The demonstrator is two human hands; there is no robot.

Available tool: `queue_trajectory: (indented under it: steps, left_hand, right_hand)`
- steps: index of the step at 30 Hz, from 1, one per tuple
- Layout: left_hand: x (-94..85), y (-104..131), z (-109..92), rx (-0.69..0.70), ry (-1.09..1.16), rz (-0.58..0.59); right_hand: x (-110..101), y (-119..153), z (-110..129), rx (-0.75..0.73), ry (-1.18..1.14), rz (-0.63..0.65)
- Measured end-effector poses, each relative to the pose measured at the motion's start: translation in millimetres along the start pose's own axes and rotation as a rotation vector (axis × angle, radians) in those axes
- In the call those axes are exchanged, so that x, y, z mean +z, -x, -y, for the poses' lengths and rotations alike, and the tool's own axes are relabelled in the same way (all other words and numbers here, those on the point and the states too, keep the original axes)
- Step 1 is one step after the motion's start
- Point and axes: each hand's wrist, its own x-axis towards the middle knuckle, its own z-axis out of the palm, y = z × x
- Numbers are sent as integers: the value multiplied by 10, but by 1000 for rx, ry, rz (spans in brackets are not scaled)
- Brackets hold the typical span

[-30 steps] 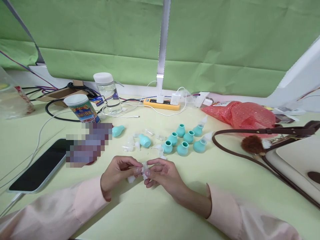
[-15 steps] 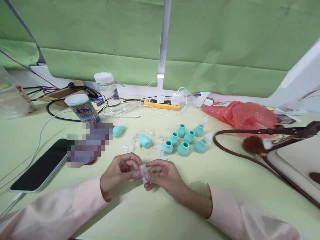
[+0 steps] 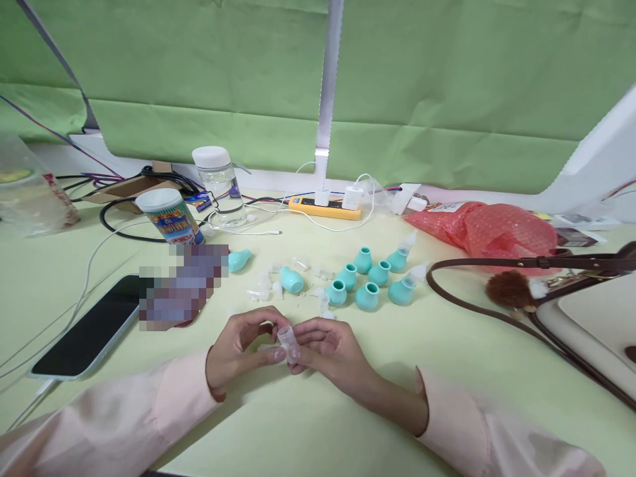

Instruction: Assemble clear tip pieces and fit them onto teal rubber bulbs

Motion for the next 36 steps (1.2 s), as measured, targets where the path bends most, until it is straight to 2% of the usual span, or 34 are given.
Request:
queue_trajectory:
  steps: [3,6,9,11,12,14,16,18,21,25,28,31,36]
  left_hand:
    - [-19,18,-18,102,-9,-8]
    - [-22,56,-33,171,-43,-89]
    - [3,107,-18,270,-200,-73]
    - [29,139,21,377,-356,9]
    - [43,151,49,441,-437,59]
    - [65,164,110,578,-596,169]
    - [79,159,161,696,-760,254]
    - [81,135,186,761,-916,286]
    - [61,74,186,743,-1074,266]
    - [3,1,195,674,-1091,154]
    - [-29,1,207,627,-952,53]
    - [-26,40,176,503,-737,-51]
    - [8,64,72,221,-456,-205]
  right_hand:
    - [9,30,37,-92,88,-53]
    - [-19,47,109,-269,266,-161]
    - [-104,28,212,-601,628,-287]
    - [-189,-3,282,-831,948,-352]
    - [-234,-20,311,-900,1114,-375]
    - [-319,-55,353,-906,1432,-408]
    - [-383,-84,370,-784,1686,-415]
    - [-420,-106,368,-669,1840,-399]
    - [-448,-130,349,-630,1915,-385]
    - [-491,-157,326,-602,1867,-362]
    - [-528,-174,317,-498,1876,-328]
    - [-547,-177,325,-463,1848,-291]
    - [-476,-109,388,-629,1538,-358]
